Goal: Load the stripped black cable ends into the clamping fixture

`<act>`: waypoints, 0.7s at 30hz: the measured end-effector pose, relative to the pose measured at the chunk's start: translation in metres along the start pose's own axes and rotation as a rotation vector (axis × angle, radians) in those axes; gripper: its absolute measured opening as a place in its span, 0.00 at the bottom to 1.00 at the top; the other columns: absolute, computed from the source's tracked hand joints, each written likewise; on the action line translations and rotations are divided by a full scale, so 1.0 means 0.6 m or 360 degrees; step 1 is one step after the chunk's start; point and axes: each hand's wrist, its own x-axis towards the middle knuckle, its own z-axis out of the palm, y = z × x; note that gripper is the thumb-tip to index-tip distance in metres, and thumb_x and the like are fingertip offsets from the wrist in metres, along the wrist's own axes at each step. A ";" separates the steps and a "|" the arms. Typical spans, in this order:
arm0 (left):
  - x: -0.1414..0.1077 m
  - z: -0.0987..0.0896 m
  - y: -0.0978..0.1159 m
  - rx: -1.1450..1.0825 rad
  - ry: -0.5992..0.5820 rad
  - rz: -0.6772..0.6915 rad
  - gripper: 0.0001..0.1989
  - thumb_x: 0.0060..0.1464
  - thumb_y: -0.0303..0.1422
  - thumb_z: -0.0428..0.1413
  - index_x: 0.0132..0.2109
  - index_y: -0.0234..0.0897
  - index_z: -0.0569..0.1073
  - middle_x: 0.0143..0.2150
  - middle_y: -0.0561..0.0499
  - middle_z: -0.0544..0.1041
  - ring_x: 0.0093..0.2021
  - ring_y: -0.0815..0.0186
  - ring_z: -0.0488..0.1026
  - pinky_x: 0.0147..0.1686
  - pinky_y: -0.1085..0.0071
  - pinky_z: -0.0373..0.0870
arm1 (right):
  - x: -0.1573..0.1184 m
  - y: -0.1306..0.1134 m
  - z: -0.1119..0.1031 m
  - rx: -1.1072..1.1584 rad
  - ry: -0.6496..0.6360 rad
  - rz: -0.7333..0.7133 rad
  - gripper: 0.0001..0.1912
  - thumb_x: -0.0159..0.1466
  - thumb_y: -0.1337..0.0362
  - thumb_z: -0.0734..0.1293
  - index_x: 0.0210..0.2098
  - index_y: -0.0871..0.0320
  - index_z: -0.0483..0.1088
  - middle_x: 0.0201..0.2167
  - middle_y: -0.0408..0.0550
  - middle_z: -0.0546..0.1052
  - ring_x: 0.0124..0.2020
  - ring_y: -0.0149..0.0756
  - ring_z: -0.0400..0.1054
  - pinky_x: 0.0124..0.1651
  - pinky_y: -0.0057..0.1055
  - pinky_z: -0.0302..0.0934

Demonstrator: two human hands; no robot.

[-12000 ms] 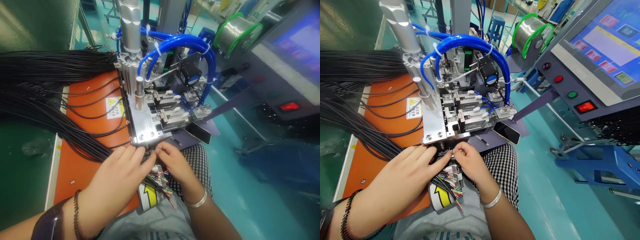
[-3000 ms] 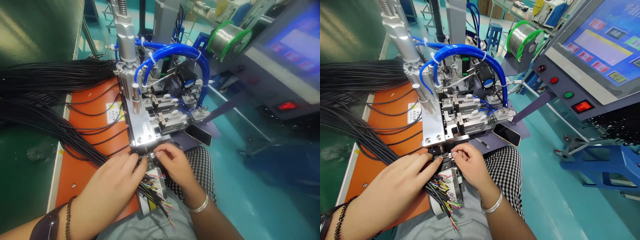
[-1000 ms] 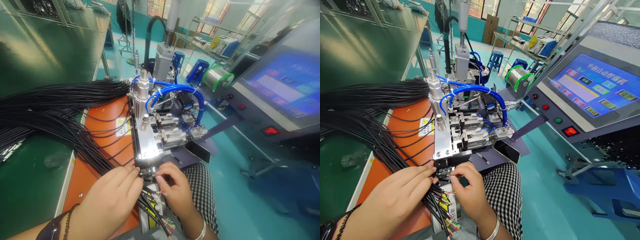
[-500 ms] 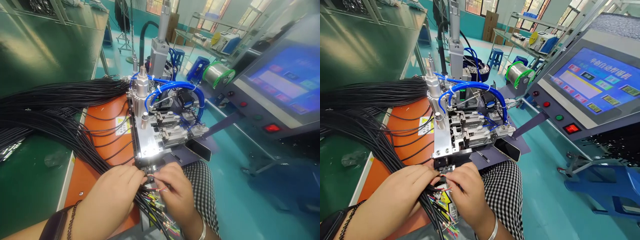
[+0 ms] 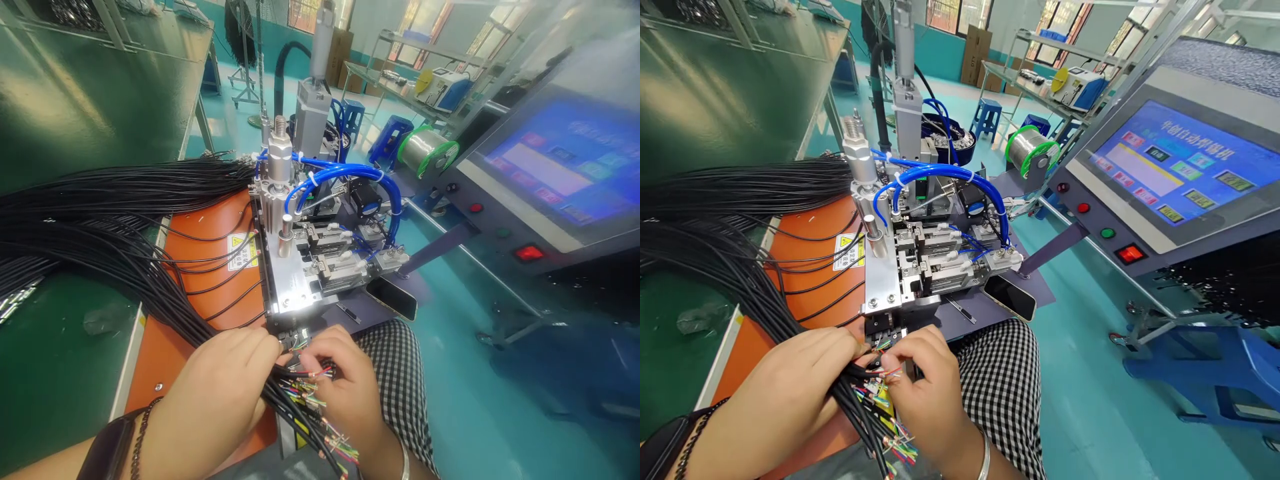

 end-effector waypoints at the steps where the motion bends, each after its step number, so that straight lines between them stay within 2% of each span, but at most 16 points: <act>1: 0.001 0.000 0.000 -0.0008 0.0006 0.0014 0.11 0.48 0.18 0.47 0.33 0.39 0.64 0.27 0.53 0.68 0.28 0.61 0.68 0.27 0.65 0.67 | 0.000 0.000 0.002 0.0004 -0.0026 -0.0012 0.07 0.64 0.68 0.68 0.29 0.56 0.75 0.26 0.44 0.75 0.31 0.35 0.67 0.34 0.30 0.61; 5: 0.003 0.003 -0.001 -0.0034 0.0004 0.0093 0.10 0.53 0.19 0.46 0.32 0.39 0.65 0.27 0.52 0.69 0.27 0.61 0.68 0.27 0.63 0.67 | 0.004 0.002 0.005 0.0001 -0.0054 -0.0064 0.05 0.65 0.69 0.68 0.34 0.56 0.77 0.30 0.45 0.78 0.34 0.35 0.69 0.37 0.30 0.63; 9: 0.006 0.004 -0.001 -0.0053 -0.0009 0.0120 0.11 0.55 0.21 0.46 0.32 0.38 0.68 0.28 0.51 0.70 0.29 0.61 0.69 0.29 0.63 0.70 | 0.012 0.008 0.001 -0.0161 -0.0157 -0.0374 0.07 0.65 0.72 0.66 0.38 0.59 0.76 0.32 0.47 0.78 0.35 0.35 0.68 0.41 0.31 0.64; 12: 0.007 0.001 0.001 -0.0005 -0.0032 0.0078 0.15 0.54 0.19 0.45 0.42 0.36 0.72 0.34 0.48 0.75 0.33 0.61 0.72 0.32 0.64 0.72 | 0.017 0.018 -0.003 -0.0316 -0.0115 -0.0421 0.08 0.67 0.72 0.64 0.41 0.60 0.75 0.35 0.49 0.79 0.38 0.37 0.68 0.45 0.34 0.63; 15: 0.006 0.002 -0.001 0.0070 0.0015 0.0134 0.22 0.53 0.17 0.44 0.53 0.31 0.70 0.42 0.44 0.76 0.39 0.61 0.73 0.36 0.65 0.74 | 0.021 0.029 -0.009 -0.0266 -0.0084 -0.0078 0.06 0.66 0.70 0.66 0.33 0.57 0.75 0.31 0.45 0.78 0.35 0.35 0.68 0.42 0.32 0.63; 17: 0.006 0.006 -0.006 0.0081 0.0019 0.0199 0.20 0.55 0.18 0.45 0.53 0.31 0.70 0.41 0.44 0.76 0.39 0.61 0.73 0.38 0.65 0.74 | 0.024 0.035 -0.014 -0.0145 -0.0161 0.0233 0.06 0.64 0.68 0.68 0.29 0.57 0.73 0.28 0.42 0.75 0.31 0.33 0.67 0.37 0.30 0.62; 21: 0.007 0.020 -0.014 0.0082 -0.0087 0.0235 0.17 0.57 0.20 0.48 0.52 0.34 0.70 0.37 0.47 0.74 0.35 0.62 0.71 0.34 0.64 0.73 | 0.025 0.047 -0.021 0.0196 -0.0318 0.0712 0.02 0.60 0.65 0.69 0.31 0.57 0.73 0.25 0.40 0.71 0.28 0.31 0.63 0.32 0.27 0.59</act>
